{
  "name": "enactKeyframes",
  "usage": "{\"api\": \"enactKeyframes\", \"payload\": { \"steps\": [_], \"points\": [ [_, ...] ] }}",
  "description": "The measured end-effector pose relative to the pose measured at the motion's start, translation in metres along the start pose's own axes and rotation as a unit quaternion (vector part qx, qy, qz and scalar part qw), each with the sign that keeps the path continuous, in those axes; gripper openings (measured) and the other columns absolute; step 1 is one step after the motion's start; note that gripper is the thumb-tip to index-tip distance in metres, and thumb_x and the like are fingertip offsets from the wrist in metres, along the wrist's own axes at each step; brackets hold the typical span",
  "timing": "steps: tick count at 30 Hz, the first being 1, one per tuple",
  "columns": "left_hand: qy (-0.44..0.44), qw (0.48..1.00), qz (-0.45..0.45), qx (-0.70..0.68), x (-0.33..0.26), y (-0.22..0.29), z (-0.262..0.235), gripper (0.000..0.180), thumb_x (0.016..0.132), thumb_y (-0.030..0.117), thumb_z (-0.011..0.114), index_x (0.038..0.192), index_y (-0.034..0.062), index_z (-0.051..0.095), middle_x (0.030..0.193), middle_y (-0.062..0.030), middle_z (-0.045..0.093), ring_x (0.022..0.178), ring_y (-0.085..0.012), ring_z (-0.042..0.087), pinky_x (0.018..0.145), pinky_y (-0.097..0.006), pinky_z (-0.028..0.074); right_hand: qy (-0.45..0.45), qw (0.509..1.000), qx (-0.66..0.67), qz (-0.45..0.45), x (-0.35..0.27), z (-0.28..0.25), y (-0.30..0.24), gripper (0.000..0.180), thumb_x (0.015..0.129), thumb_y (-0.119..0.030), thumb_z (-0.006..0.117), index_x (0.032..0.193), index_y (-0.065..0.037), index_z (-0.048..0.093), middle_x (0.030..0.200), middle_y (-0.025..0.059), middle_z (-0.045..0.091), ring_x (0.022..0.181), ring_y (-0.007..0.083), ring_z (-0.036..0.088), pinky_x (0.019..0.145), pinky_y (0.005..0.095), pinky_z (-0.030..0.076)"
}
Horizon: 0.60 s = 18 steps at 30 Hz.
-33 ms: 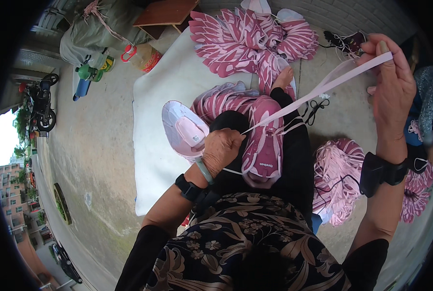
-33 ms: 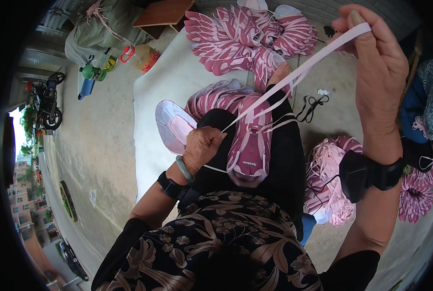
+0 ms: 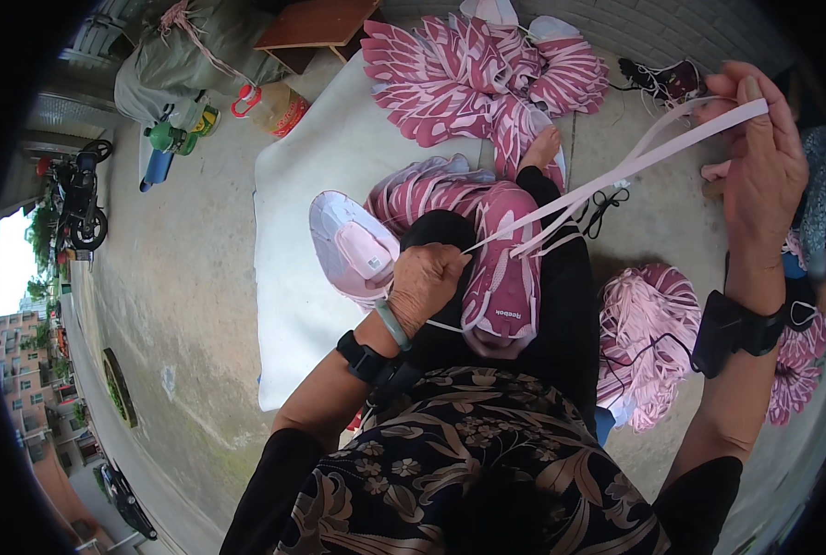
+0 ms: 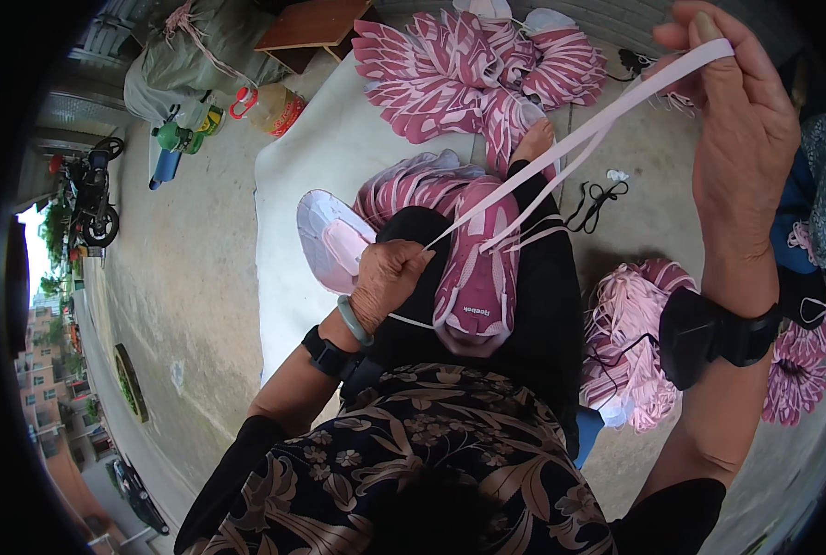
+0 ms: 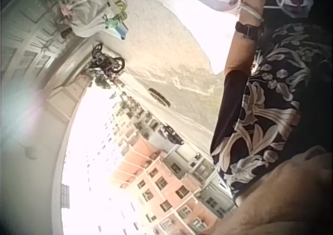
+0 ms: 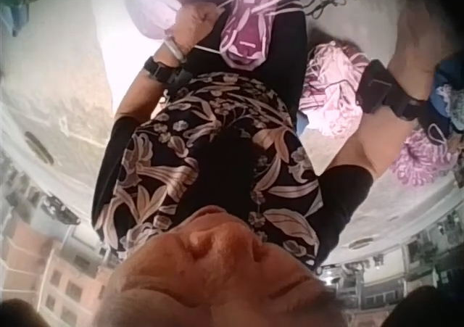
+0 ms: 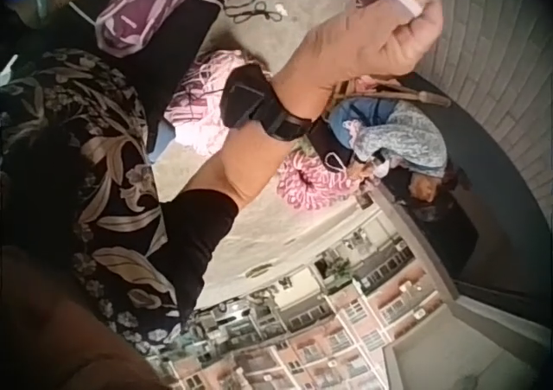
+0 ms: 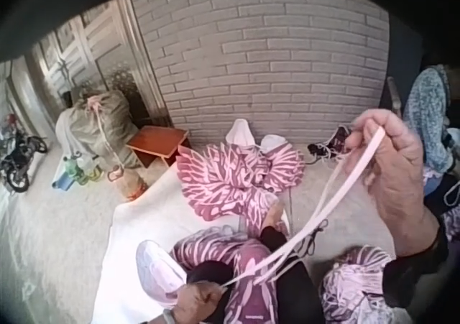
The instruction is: Threading shoelaces through a pink sneaker while sitting in a workshop area.
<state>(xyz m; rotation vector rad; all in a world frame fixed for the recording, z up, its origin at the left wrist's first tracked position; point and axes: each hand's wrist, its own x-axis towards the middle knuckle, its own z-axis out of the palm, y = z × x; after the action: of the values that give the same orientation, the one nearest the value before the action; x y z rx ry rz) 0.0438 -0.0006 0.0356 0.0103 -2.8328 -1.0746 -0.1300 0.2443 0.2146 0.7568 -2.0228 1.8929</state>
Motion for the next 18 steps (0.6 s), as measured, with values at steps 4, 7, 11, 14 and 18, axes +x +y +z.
{"api": "enactKeyframes", "payload": {
  "steps": [4, 7, 11, 14, 18],
  "points": [
    [-0.047, 0.894, -0.263, -0.359, 0.016, 0.011, 0.009, 0.017, 0.082, 0.013, 0.059, 0.067, 0.0039, 0.060, 0.057, -0.0036, 0.055, 0.045, -0.0089, 0.051, 0.040, -0.023, 0.040, 0.096, 0.992, -0.085, 0.014, 0.001, -0.017, 0.005, 0.024, 0.090, -0.015, 0.045, 0.108, -0.002, 0.055, 0.091, 0.0069, 0.060, 0.073, 0.0091, 0.058, 0.050, 0.0166, 0.045],
    [-0.032, 0.829, -0.304, -0.469, 0.026, 0.005, 0.027, 0.017, 0.083, 0.015, 0.058, 0.071, 0.0026, 0.059, 0.058, -0.0013, 0.056, 0.043, -0.0073, 0.050, 0.038, -0.019, 0.039, 0.045, 0.968, -0.242, -0.055, -0.006, -0.052, 0.061, 0.017, 0.087, -0.011, 0.050, 0.101, -0.003, 0.058, 0.087, 0.0025, 0.061, 0.077, 0.0100, 0.056, 0.066, 0.0212, 0.044],
    [-0.071, 0.845, -0.319, -0.423, 0.033, 0.002, 0.041, 0.013, 0.082, 0.010, 0.056, 0.073, 0.0018, 0.059, 0.059, -0.0029, 0.056, 0.043, -0.0085, 0.051, 0.039, -0.019, 0.042, -0.092, 0.926, -0.366, 0.008, -0.050, -0.078, 0.125, 0.015, 0.076, -0.001, 0.054, 0.091, -0.003, 0.057, 0.087, 0.0087, 0.058, 0.076, 0.0193, 0.056, 0.069, 0.0270, 0.044],
    [-0.063, 0.885, -0.321, -0.330, 0.035, 0.006, 0.044, 0.012, 0.080, 0.008, 0.057, 0.071, 0.0004, 0.059, 0.057, -0.0041, 0.057, 0.044, -0.0088, 0.053, 0.041, -0.021, 0.043, -0.175, 0.879, -0.435, 0.088, -0.103, -0.073, 0.156, 0.020, 0.070, 0.001, 0.054, 0.090, -0.004, 0.056, 0.088, 0.0129, 0.057, 0.077, 0.0289, 0.056, 0.070, 0.0334, 0.045],
    [0.021, 0.988, -0.113, -0.100, 0.027, -0.015, 0.055, 0.010, 0.078, 0.006, 0.058, 0.071, -0.0008, 0.060, 0.056, -0.0063, 0.057, 0.046, -0.0096, 0.054, 0.043, -0.023, 0.042, -0.212, 0.882, -0.383, 0.174, -0.156, -0.036, 0.165, 0.033, 0.069, -0.003, 0.057, 0.102, -0.006, 0.053, 0.096, 0.0130, 0.055, 0.079, 0.0326, 0.056, 0.070, 0.0374, 0.046]
  ]
}}
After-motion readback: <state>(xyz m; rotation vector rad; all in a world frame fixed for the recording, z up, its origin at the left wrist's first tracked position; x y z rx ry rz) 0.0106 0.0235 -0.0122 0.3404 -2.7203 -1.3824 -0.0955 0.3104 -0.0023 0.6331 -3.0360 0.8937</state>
